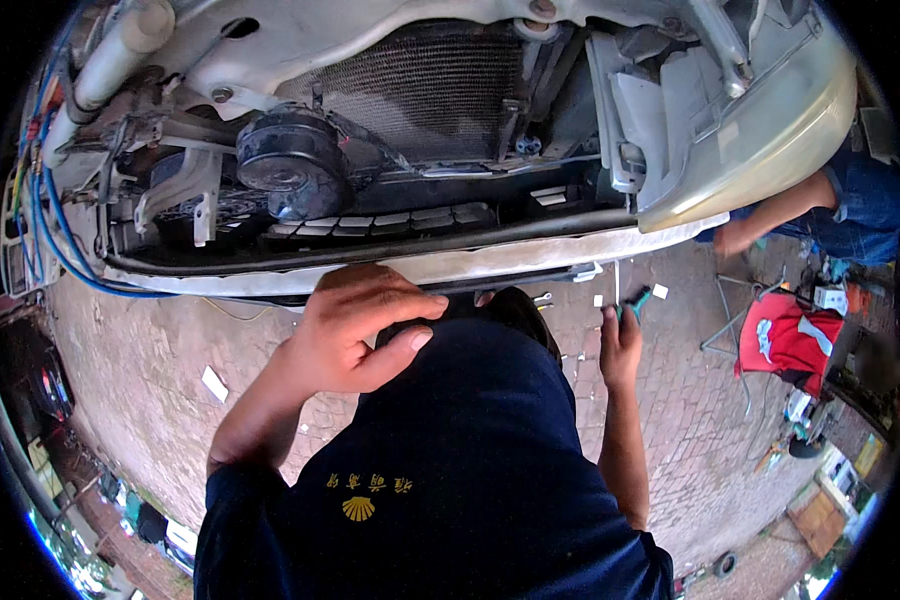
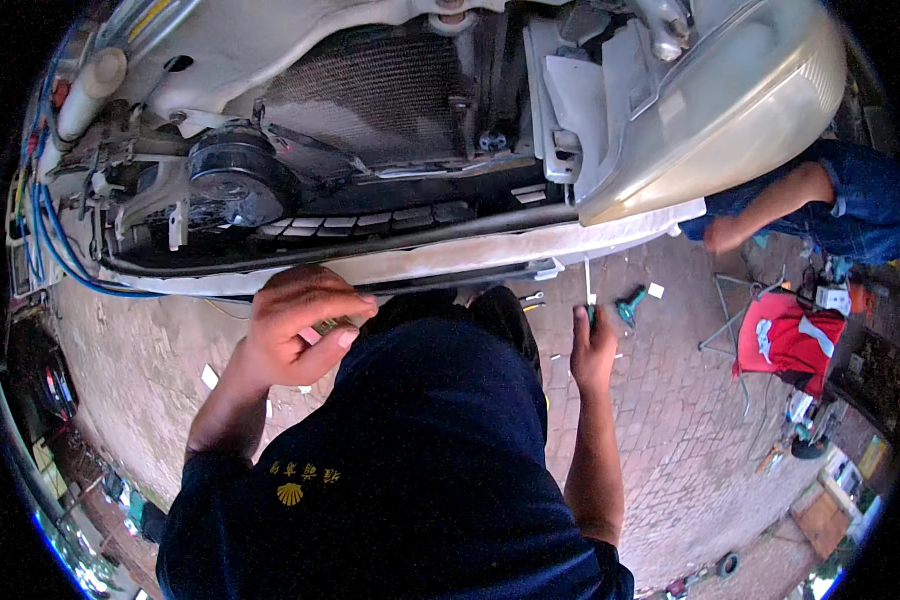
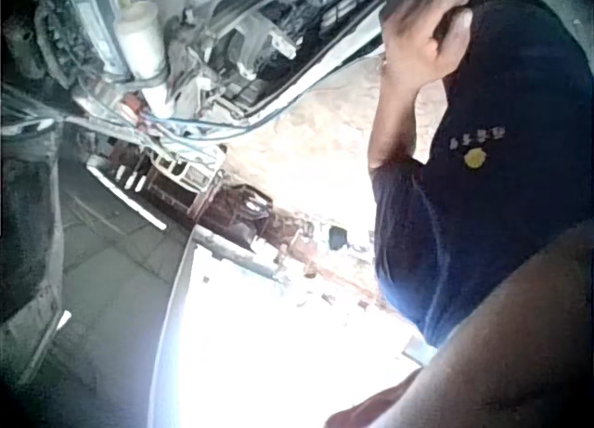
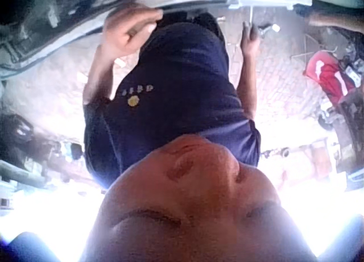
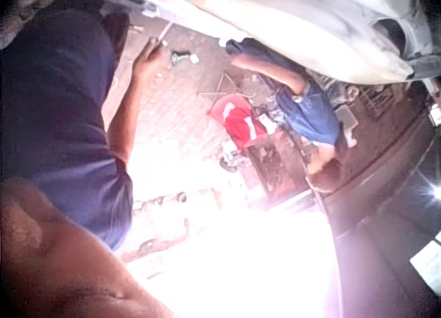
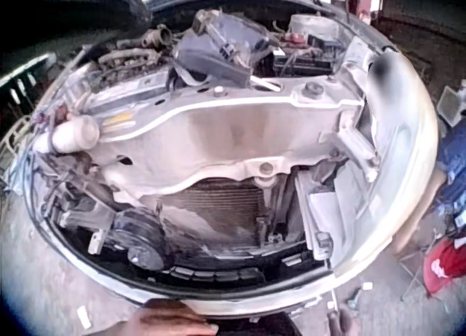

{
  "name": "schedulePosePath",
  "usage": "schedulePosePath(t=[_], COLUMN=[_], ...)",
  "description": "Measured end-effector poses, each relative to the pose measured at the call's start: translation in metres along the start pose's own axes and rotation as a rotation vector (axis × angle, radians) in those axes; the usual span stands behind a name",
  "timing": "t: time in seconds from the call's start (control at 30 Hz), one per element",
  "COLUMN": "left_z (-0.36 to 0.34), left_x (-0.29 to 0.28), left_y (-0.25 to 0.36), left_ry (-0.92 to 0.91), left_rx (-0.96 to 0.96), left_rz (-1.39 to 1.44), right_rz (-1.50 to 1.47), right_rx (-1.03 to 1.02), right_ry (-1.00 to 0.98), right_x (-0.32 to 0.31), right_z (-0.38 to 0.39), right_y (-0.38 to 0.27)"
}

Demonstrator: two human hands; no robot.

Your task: The person uses a tool to manipulate components inside a car's engine bay near the radiator, then receives a plastic organizer box and picks out small green o-rings.

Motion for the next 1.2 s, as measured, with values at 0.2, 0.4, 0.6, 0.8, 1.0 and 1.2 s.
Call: schedulePosePath(t=[0.2,0.4,0.6,0.8,1.0,1.2], left_z=[-0.007,0.001,-0.039,-0.119,-0.135,-0.147], left_x=[-0.007,-0.010,-0.015,0.050,0.107,0.117], left_y=[-0.005,-0.015,-0.011,-0.070,-0.128,-0.147], left_ry=[-0.052,-0.006,-0.001,-0.511,-0.528,-0.409], left_rx=[0.125,0.096,-0.009,-0.377,-0.557,-0.354], left_rz=[0.013,-0.047,-0.138,-0.094,-0.431,-0.437], right_rz=[0.367,0.463,0.148,-0.608,-1.444,-1.546], right_rx=[-0.353,-0.561,-0.593,-0.277,0.012,-0.009], right_ry=[-0.096,-0.073,-0.159,-0.398,-0.739,-0.806], right_x=[0.022,0.050,0.093,0.135,0.162,0.180], right_z=[-0.055,-0.088,-0.107,-0.142,-0.166,-0.166], right_y=[-0.090,-0.077,-0.025,0.027,0.060,0.045])
Point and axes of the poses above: each hand's wrist, its own z-axis away from the middle knuckle, its own x-axis out of the palm, y = z × x, the point moved 4 cm from there along -z, towards the middle knuckle, and after that the axes turned 5 degrees about -z, right-handed, at the moved point
